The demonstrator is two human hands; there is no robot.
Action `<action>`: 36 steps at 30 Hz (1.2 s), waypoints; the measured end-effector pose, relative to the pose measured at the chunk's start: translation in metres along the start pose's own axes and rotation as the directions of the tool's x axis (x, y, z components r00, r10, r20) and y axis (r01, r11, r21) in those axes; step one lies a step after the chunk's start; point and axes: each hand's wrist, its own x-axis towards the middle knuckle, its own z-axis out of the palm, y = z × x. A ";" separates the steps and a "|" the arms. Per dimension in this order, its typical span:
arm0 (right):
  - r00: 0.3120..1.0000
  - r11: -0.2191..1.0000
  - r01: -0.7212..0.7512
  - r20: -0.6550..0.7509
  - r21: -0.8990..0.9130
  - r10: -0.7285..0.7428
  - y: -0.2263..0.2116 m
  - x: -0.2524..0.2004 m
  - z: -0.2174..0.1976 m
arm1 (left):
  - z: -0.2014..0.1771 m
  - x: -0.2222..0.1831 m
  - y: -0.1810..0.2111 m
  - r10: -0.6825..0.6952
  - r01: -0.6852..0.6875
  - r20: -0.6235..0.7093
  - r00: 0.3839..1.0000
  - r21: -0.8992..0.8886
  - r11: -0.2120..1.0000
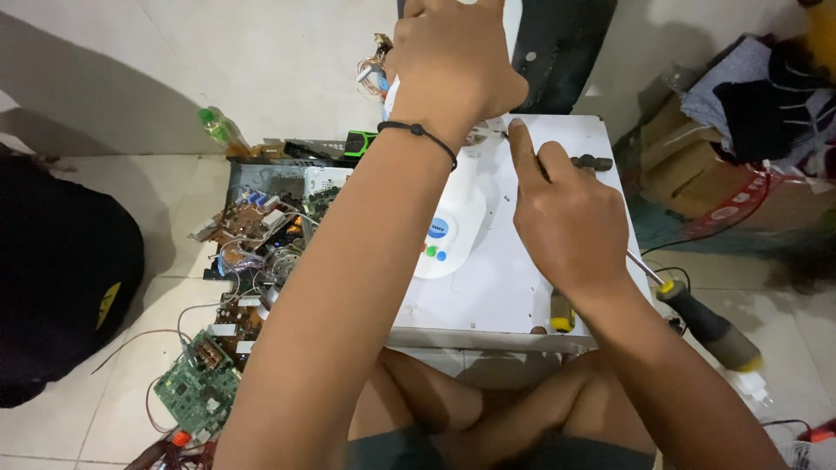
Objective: Disassembling the plastic housing of a fan motor using a screwdriver to access internal components.
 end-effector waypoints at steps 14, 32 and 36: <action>0.989 0.996 0.083 0.118 0.019 -0.085 0.008 0.015 -0.012 | -0.002 -0.003 -0.001 0.003 -0.001 0.036 0.999 -0.048 0.999; 0.982 0.883 0.183 -0.048 0.432 -0.180 0.030 0.020 0.011 | 0.000 -0.005 -0.016 0.085 -0.091 -0.063 0.994 -0.090 0.992; 0.980 0.911 0.173 -0.161 0.374 -0.119 0.025 0.014 0.022 | 0.001 -0.006 -0.022 0.175 -0.183 -0.121 0.977 -0.061 0.981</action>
